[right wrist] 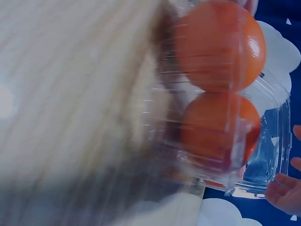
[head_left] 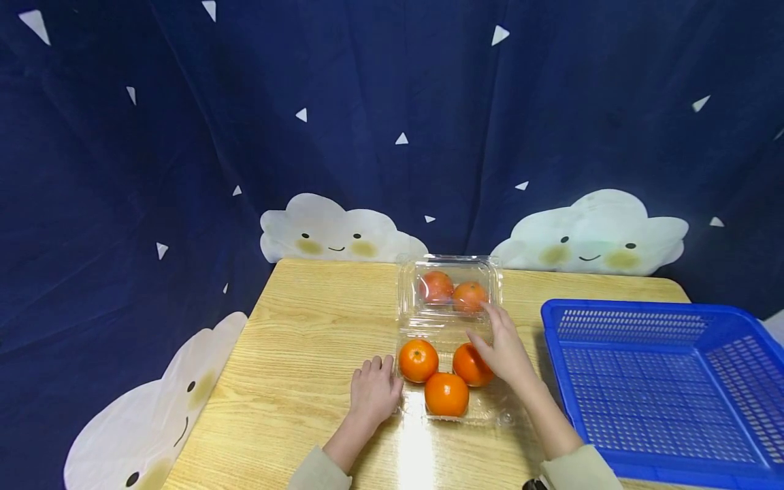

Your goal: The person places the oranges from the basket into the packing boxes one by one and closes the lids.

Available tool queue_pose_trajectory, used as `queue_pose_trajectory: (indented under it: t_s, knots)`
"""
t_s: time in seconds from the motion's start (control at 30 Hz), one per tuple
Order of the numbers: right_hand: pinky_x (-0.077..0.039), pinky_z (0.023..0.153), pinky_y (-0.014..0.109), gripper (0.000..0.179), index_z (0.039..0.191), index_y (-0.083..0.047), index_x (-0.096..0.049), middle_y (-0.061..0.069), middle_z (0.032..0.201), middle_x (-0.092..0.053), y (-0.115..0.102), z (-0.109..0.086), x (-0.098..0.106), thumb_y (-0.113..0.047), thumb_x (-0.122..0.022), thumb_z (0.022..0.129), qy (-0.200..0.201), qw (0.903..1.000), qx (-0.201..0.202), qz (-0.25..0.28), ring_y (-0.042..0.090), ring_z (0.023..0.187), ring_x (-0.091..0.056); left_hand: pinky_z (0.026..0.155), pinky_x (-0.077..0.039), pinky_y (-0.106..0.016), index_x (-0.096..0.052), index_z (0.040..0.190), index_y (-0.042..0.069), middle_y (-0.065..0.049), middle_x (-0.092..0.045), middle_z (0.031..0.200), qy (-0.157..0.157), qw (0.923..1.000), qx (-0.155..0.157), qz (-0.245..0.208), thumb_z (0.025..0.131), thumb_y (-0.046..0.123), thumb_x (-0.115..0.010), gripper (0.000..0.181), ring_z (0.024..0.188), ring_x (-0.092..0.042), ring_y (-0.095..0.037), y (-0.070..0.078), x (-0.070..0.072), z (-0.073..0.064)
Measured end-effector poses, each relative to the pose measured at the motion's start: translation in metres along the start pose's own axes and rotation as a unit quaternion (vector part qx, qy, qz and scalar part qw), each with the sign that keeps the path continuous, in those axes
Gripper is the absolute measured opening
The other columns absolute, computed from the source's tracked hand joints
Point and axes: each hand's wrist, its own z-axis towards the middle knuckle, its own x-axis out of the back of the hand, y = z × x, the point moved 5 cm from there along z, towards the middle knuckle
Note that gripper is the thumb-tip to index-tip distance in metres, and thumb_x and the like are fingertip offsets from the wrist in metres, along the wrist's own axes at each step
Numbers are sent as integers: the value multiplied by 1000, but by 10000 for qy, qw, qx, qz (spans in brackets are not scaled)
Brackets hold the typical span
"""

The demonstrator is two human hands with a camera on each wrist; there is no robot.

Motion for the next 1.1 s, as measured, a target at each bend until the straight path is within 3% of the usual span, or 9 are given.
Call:
queue_pose_trajectory:
  t_s: [0.27, 0.33, 0.47, 0.57, 0.9, 1.1]
  knots:
    - [-26, 100, 56, 59, 136, 4, -31, 29, 134, -33, 10, 22, 10, -18, -57, 87, 399, 9898, -1068, 859, 44, 123, -33, 69, -42, -41, -53, 108, 12, -8, -55, 92, -10, 10000, 11, -3, 83, 36, -47, 35, 83, -52, -26, 0, -1, 0]
    - [-27, 100, 55, 59, 136, 5, -29, 30, 134, -32, 15, 25, 11, -16, -56, 87, 496, 9802, -1434, 1270, 44, 122, -32, 70, -42, -41, -53, 108, 12, -8, -55, 92, -19, 10000, 19, -10, 83, 36, -47, 35, 84, -52, -26, 0, -2, 1]
    - [-23, 103, 52, 59, 138, 7, -23, 30, 137, -28, 25, 31, 11, -15, -51, 91, 496, 9514, -2170, 2126, 44, 126, -27, 70, -42, -41, -53, 109, 12, -7, -55, 93, -31, 10000, 18, -5, 83, 36, -47, 36, 84, -52, -26, -1, -2, 1]
    - [-20, 106, 49, 59, 140, 6, -18, 29, 140, -24, 32, 34, 10, -17, -47, 93, 364, 9370, -2529, 2382, 43, 130, -23, 70, -42, -41, -53, 109, 12, -8, -55, 93, -32, 10000, 17, -8, 83, 36, -47, 36, 84, -52, -26, -1, -2, 1]
    - [-21, 107, 44, 57, 140, 9, -13, 31, 139, -26, 41, 47, 3, -22, -33, 97, 152, 9112, -2923, 2900, 38, 129, -27, 70, -42, -41, -53, 108, 12, -7, -55, 92, 9, 10000, 3, -13, 83, 36, -47, 35, 83, -52, -26, -1, -1, 0]
    - [-13, 109, 44, 59, 141, 9, -13, 28, 144, -19, 46, 50, 1, -30, -25, 99, -36, 9072, -3054, 2893, 36, 134, -18, 68, -42, -39, -53, 105, 13, -6, -54, 89, 32, 10000, -14, -16, 83, 36, -48, 33, 80, -52, -25, -1, -2, 0]
